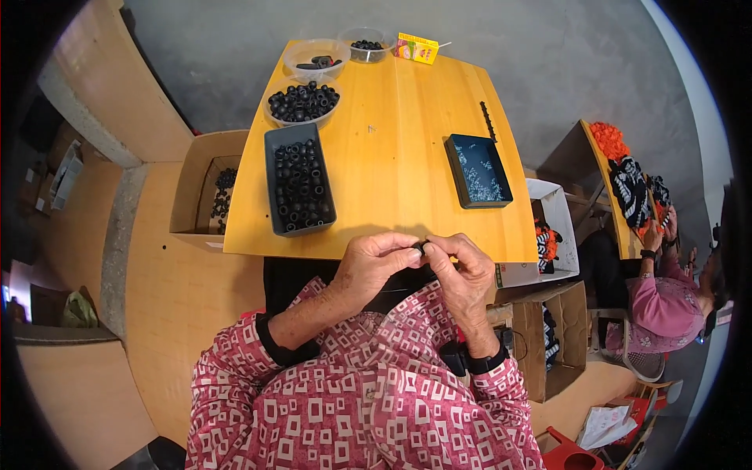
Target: The person assembles small plastic parts by hand, inserting small components into plastic pieces taken from containers on the table.
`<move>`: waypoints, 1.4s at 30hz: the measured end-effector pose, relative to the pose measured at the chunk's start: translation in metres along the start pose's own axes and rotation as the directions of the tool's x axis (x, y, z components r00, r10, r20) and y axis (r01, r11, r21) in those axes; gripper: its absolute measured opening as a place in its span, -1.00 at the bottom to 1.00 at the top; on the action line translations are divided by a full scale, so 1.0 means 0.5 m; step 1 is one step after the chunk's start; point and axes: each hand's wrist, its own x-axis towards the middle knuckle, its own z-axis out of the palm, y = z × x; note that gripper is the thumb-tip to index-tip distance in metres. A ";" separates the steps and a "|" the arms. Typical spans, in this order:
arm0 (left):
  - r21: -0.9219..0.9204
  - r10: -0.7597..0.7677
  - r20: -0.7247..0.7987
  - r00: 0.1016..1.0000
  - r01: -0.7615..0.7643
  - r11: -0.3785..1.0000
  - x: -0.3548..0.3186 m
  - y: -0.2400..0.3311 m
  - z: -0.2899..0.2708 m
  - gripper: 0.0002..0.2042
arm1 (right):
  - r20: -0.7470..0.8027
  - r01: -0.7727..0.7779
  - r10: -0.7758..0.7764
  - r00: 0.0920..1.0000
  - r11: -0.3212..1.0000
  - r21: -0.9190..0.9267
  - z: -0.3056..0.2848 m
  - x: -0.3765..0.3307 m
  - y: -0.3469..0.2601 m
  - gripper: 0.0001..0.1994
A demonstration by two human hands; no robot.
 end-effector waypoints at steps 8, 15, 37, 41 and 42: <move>0.039 -0.049 -0.049 0.998 0.051 0.998 -0.003 0.014 -0.002 -0.74 | -0.029 0.158 -0.168 0.985 0.965 -0.210 0.021 -0.015 0.011 -0.85; 0.058 -0.109 0.015 0.994 0.108 0.992 -0.007 0.021 -0.006 -0.68 | 0.123 0.405 -0.395 0.910 0.792 -0.457 0.004 -0.010 0.016 -0.65; 0.059 -0.133 0.054 0.990 0.129 0.990 0.004 0.042 -0.009 -0.80 | 0.116 0.454 -0.460 0.880 0.744 -0.491 0.005 -0.005 -0.001 -0.71; 0.101 -0.117 0.036 0.992 0.113 0.988 0.008 0.041 -0.008 -0.80 | 0.165 0.473 -0.460 0.873 0.709 -0.523 -0.003 0.002 0.001 -0.72; 0.090 -0.124 0.028 0.992 0.121 0.989 0.008 0.040 -0.008 -0.80 | 0.181 0.470 -0.449 0.875 0.700 -0.537 -0.005 0.004 -0.001 -0.72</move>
